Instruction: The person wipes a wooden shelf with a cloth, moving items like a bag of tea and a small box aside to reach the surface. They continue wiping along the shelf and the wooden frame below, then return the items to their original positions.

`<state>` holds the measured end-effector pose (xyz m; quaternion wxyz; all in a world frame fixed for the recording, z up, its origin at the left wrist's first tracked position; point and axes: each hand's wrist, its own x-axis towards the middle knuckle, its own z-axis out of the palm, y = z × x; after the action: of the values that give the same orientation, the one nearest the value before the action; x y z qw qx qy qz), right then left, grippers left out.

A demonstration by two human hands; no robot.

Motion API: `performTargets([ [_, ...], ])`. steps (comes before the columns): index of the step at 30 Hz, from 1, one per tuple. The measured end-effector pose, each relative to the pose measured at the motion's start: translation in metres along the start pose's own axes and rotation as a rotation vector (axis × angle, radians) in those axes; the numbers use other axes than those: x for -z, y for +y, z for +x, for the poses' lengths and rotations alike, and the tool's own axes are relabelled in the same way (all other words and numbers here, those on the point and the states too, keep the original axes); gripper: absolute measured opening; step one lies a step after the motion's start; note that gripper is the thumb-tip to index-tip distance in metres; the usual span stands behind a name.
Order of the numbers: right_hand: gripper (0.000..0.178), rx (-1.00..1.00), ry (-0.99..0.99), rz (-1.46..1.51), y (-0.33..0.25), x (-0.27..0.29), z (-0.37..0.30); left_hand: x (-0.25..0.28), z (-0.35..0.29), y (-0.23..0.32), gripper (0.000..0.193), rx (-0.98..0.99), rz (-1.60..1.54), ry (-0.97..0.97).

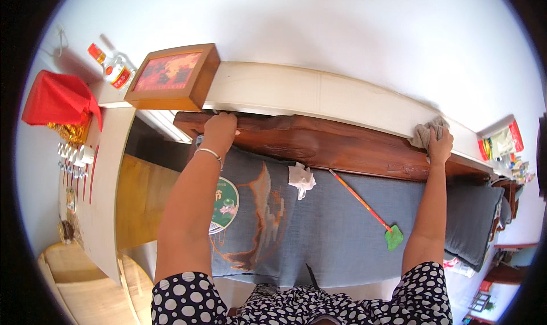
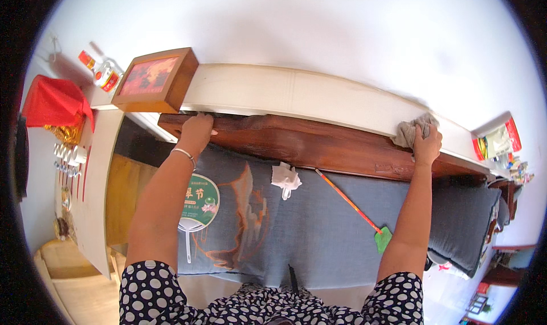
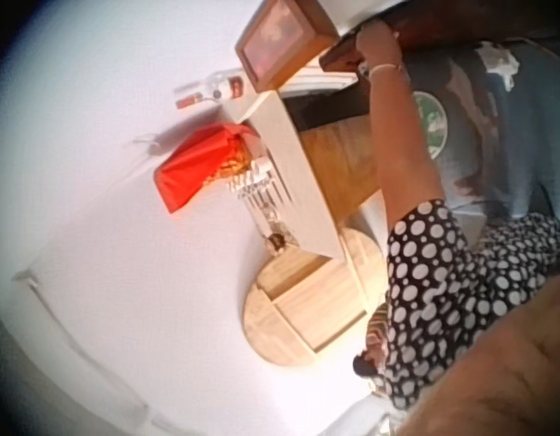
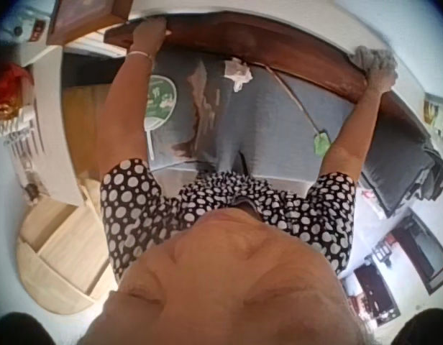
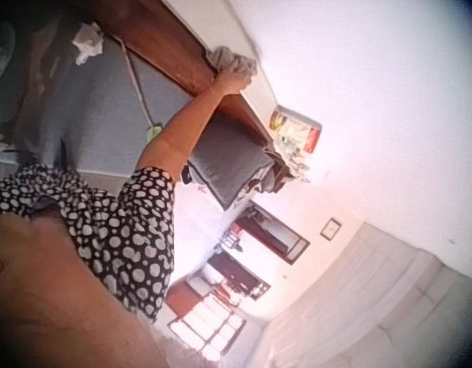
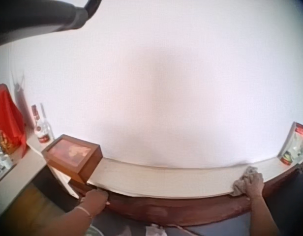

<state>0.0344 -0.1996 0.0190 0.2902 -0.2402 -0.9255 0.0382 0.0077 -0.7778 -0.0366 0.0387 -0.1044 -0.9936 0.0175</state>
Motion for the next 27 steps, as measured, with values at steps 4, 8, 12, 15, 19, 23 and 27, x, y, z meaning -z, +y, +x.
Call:
performTargets([
  [4,0.032,0.339,0.013,0.099,-0.058,-0.006,-0.011,0.000,0.007,0.003,0.024,-0.001,-0.030,-0.038],
  [8,0.027,0.535,-0.080,0.305,-0.176,-0.008,-0.050,0.005,0.004,0.001,0.026,0.017,-0.042,-0.059],
  [12,0.025,0.745,-0.140,0.510,-0.277,-0.014,-0.081,0.004,0.004,-0.001,0.022,0.008,-0.044,-0.045],
  [15,0.025,0.817,-0.113,0.532,-0.334,-0.021,-0.096,0.000,0.004,-0.004,0.020,-0.008,-0.058,-0.023],
  [19,0.023,0.896,-0.140,0.565,-0.390,-0.018,-0.110,-0.001,0.006,-0.004,0.022,-0.030,-0.045,-0.034],
  [23,0.023,0.932,-0.216,0.543,-0.450,-0.018,-0.135,0.002,0.005,-0.004,0.023,-0.046,0.040,-0.083],
  [27,0.024,0.917,-0.219,0.610,-0.454,-0.023,-0.133,-0.004,0.008,-0.005,0.025,-0.063,0.031,-0.028],
])
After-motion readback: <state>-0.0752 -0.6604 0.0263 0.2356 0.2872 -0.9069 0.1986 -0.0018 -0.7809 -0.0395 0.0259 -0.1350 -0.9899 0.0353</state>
